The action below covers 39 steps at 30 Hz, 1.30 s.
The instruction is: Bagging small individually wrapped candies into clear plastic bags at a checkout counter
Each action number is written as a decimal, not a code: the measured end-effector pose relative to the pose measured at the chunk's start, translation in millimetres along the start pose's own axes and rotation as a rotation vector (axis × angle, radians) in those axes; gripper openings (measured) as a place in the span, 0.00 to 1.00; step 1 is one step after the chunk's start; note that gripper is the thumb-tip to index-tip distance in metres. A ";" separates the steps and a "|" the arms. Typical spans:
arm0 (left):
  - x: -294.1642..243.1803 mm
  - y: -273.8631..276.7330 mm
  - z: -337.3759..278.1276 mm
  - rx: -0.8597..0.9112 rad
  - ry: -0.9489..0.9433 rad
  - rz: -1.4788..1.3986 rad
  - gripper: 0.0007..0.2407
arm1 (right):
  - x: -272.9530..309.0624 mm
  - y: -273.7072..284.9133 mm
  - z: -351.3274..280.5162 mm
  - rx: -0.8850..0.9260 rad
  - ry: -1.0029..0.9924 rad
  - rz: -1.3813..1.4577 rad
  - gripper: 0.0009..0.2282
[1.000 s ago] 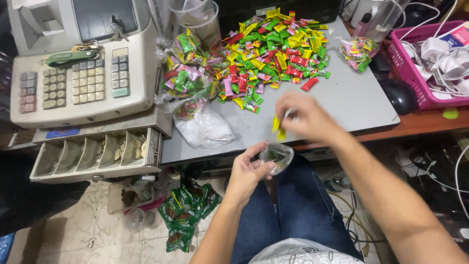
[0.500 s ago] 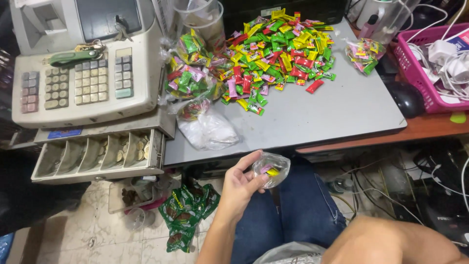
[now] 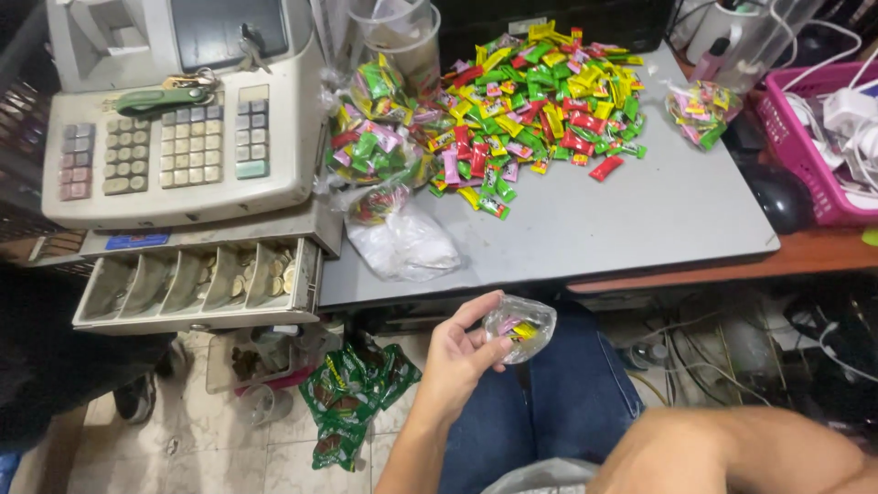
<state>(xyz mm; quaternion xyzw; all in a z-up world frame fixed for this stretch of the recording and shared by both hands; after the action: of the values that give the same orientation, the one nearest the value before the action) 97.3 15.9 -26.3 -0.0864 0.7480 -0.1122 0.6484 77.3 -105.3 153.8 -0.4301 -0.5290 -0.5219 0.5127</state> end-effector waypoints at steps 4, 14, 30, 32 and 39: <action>6.4 3.3 -3.2 -0.002 0.014 -0.007 0.28 | -15.6 4.7 -1.7 -0.012 -0.098 0.031 0.24; 0.8 11.5 -11.3 -0.038 0.010 -0.012 0.29 | -193.5 220.2 -13.6 -0.917 -0.409 -1.022 0.14; -4.7 8.9 5.2 -0.038 -0.048 0.007 0.27 | -130.0 199.3 -85.1 -1.148 -0.250 -0.645 0.10; -10.6 4.3 8.2 -0.029 -0.101 0.019 0.26 | -121.8 196.9 -90.4 -1.122 -0.259 -0.811 0.14; 7.2 4.4 18.3 -0.034 -0.106 -0.017 0.27 | -94.1 132.1 -73.1 -1.068 -0.099 -0.492 0.11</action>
<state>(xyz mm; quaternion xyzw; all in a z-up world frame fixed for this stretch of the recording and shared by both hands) 114.5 17.1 -36.9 -0.1097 0.7138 -0.1002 0.6844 224.7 -159.1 70.1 -0.5170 -0.3004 -0.7990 0.0638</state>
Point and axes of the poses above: each hand's wrist, its own z-axis towards the middle knuckle, its own y-axis out of the back of the hand, x = y × z, the point moved 7 cm from there along z, towards the middle knuckle, and after that the axes turned 10 degrees about z, right-handed, at the moved point
